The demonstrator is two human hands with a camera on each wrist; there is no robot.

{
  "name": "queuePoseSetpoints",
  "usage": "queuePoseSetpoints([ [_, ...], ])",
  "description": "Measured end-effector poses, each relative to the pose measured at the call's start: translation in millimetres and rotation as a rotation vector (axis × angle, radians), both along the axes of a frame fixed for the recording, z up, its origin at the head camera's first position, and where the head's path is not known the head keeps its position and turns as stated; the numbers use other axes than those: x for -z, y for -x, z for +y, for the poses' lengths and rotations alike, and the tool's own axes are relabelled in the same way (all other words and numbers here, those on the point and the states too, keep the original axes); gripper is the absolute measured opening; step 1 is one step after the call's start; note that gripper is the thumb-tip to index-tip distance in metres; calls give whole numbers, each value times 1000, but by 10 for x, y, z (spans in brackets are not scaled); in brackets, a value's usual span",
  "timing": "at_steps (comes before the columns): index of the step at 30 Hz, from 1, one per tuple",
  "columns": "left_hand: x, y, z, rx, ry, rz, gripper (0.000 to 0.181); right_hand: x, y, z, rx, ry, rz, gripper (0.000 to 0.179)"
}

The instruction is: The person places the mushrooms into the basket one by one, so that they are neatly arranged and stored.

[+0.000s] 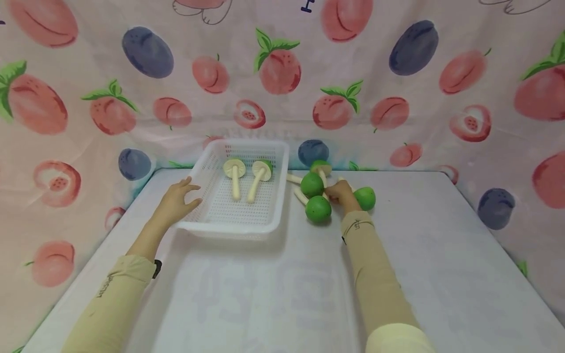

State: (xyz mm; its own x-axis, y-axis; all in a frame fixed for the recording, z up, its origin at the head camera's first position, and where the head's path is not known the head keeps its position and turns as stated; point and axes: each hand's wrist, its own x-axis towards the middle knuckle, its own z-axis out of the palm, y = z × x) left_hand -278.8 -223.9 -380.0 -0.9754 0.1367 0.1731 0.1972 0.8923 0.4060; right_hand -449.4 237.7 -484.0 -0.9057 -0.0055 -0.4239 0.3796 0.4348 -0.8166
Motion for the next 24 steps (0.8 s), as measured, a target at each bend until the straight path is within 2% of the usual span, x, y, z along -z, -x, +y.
queuePoseSetpoints([
  [2, -5, -6, 5, 3, -1, -5, 43, -44, -67, -10, -3, 9, -14, 50],
  [4, -8, -13, 5, 2, 1, -8, 43, 39, -19, 36, -15, 41, -22, 44],
  [6, -10, -15, 2, -1, 1, -11, 43, 234, 147, 129, -29, 92, -20, 42],
  [7, -12, -17, 2, -3, -1, -14, 44, 288, 196, 142, -10, 71, -34, 46],
  [8, -11, -15, 3, -5, -3, -17, 44, 416, 311, 200, -15, 104, -25, 44],
  [11, -13, -3, 7, -4, -4, -17, 44, 690, 536, 345, -18, 142, -6, 42],
  [13, -13, 4, 10, -3, -2, -17, 44, 791, 622, 409, -33, 162, 14, 38],
  [17, -10, 7, 7, -4, 8, -14, 43, 858, 705, 452, -38, 135, -5, 43],
  [18, -9, 5, 7, -4, 9, -13, 43, 849, 702, 451, -36, 130, -19, 50],
  [20, -13, 4, 7, -4, 10, -15, 43, 960, 820, 484, -13, 103, -52, 63],
  [22, -17, -7, 11, -3, 6, -11, 43, 982, 847, 496, -23, 87, -63, 68],
  [24, -15, -16, 11, -3, -3, -13, 43, 971, 835, 505, -42, 73, -49, 62],
])
